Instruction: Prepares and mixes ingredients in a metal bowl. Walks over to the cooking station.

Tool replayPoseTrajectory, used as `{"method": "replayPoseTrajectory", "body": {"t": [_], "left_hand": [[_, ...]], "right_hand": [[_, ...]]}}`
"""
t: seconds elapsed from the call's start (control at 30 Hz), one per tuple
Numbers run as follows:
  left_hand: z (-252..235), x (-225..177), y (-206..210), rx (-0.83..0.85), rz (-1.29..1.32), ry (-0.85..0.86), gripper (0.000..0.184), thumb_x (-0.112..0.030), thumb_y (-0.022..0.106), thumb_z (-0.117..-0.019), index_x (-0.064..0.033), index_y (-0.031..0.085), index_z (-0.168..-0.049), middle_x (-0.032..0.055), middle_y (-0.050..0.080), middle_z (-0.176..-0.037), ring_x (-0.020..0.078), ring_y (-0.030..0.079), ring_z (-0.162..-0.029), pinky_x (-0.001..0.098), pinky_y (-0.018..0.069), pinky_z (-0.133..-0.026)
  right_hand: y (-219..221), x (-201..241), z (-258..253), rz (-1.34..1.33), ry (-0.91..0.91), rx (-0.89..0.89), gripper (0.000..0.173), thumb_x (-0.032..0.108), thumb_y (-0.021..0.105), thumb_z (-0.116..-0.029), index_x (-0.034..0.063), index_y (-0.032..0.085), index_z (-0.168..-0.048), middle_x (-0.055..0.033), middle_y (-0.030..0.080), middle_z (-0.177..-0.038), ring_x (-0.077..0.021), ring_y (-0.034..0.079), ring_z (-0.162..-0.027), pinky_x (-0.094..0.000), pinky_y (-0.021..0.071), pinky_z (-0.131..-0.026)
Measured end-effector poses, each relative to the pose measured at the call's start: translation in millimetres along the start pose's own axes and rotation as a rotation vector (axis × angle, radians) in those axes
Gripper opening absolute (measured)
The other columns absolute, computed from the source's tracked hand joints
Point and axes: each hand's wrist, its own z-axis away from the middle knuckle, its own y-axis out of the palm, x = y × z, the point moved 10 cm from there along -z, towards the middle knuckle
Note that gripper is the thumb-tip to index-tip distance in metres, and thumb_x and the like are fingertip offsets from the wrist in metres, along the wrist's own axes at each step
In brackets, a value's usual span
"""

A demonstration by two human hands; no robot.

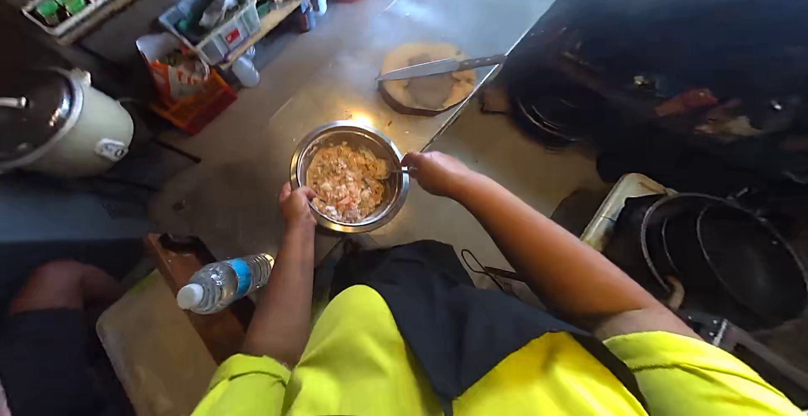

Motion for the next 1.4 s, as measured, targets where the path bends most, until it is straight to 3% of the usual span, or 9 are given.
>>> {"method": "replayPoseTrajectory", "body": {"t": [0.17, 0.23, 0.33, 0.4, 0.53, 0.73, 1.03, 1.27, 1.4], "left_hand": [[-33, 9, 27, -0.036, 0.056, -0.034, 0.045, 0.012, 0.063, -0.0687, -0.0028, 0.062, -0.111, 0.0157, 0.066, -0.099, 0.0256, 0.065, -0.084, 0.0451, 0.0561, -0.068], [-37, 15, 35, -0.049, 0.070, -0.043, 0.037, 0.003, 0.068, -0.0786, -0.0014, 0.062, -0.115, 0.0155, 0.066, -0.104, 0.0238, 0.066, -0.091, 0.0439, 0.0571, -0.076], [-50, 16, 41, -0.063, 0.070, 0.002, 0.041, -0.034, 0.070, -0.0980, -0.0008, 0.064, -0.123, 0.0153, 0.069, -0.115, 0.0218, 0.067, -0.106, 0.0435, 0.0560, -0.095], [-56, 19, 38, -0.112, -0.032, 0.026, 0.049, -0.047, 0.063, -0.1003, -0.0003, 0.066, -0.115, 0.0156, 0.068, -0.109, 0.0218, 0.066, -0.102, 0.0441, 0.0545, -0.093], [-58, 22, 34, -0.170, -0.072, 0.045, 0.048, -0.047, 0.064, -0.0997, -0.0005, 0.068, -0.108, 0.0133, 0.070, -0.102, 0.0197, 0.068, -0.096, 0.0422, 0.0566, -0.090], [-51, 29, 33, -0.206, 0.118, 0.065, 0.034, -0.038, 0.066, -0.1003, -0.0046, 0.067, -0.100, 0.0067, 0.068, -0.094, 0.0151, 0.067, -0.089, 0.0382, 0.0577, -0.085], [-37, 41, 34, -0.188, 0.181, 0.010, 0.042, -0.041, 0.059, -0.1038, -0.0041, 0.064, -0.124, 0.0107, 0.067, -0.118, 0.0170, 0.065, -0.110, 0.0400, 0.0539, -0.098], [-29, 40, 30, -0.151, 0.186, 0.008, 0.035, -0.037, 0.056, -0.1057, -0.0038, 0.067, -0.111, 0.0100, 0.069, -0.105, 0.0167, 0.067, -0.100, 0.0394, 0.0557, -0.091], [-26, 39, 31, -0.147, 0.179, 0.018, 0.035, -0.034, 0.055, -0.1067, -0.0013, 0.066, -0.116, 0.0112, 0.068, -0.112, 0.0158, 0.065, -0.105, 0.0374, 0.0531, -0.096]], "right_hand": [[-40, 29, -52, 0.455, -0.064, 0.030, 0.020, -0.001, 0.057, -0.0955, -0.0025, 0.070, -0.111, -0.0256, 0.066, -0.116, -0.0465, 0.066, -0.106, -0.0651, 0.0541, -0.082], [-45, 41, -71, 0.604, -0.133, 0.048, 0.019, -0.002, 0.058, -0.0952, -0.0052, 0.067, -0.111, -0.0286, 0.065, -0.112, -0.0480, 0.066, -0.102, -0.0637, 0.0539, -0.078], [-57, 65, -89, 0.873, -0.271, 0.120, 0.016, -0.002, 0.060, -0.0943, -0.0021, 0.069, -0.107, -0.0240, 0.068, -0.101, -0.0425, 0.067, -0.096, -0.0577, 0.0522, -0.080], [-60, 78, -94, 1.026, -0.379, 0.195, 0.013, -0.003, 0.058, -0.0959, -0.0037, 0.070, -0.101, -0.0223, 0.068, -0.098, -0.0413, 0.067, -0.096, -0.0574, 0.0514, -0.082], [-43, 89, -99, 1.164, -0.556, 0.411, 0.014, -0.002, 0.058, -0.0971, -0.0019, 0.072, -0.097, -0.0199, 0.069, -0.100, -0.0408, 0.067, -0.098, -0.0577, 0.0529, -0.082], [-15, 70, -101, 0.908, -0.666, 0.453, 0.013, 0.014, 0.063, -0.0984, 0.0083, 0.074, -0.103, -0.0184, 0.071, -0.099, -0.0434, 0.069, -0.096, -0.0651, 0.0533, -0.077], [35, 58, -68, 0.518, -0.452, 0.201, 0.019, 0.022, 0.056, -0.1038, 0.0099, 0.070, -0.108, -0.0165, 0.071, -0.097, -0.0393, 0.071, -0.089, -0.0590, 0.0562, -0.069], [46, 63, -79, 0.295, -0.279, 0.184, 0.031, 0.032, 0.045, -0.1093, 0.0095, 0.065, -0.114, -0.0173, 0.073, -0.099, -0.0406, 0.072, -0.098, -0.0633, 0.0546, -0.079], [25, 53, -84, 0.140, -0.179, 0.207, 0.034, 0.037, 0.047, -0.1096, 0.0115, 0.068, -0.119, -0.0176, 0.074, -0.103, -0.0416, 0.070, -0.102, -0.0684, 0.0523, -0.085]]}}
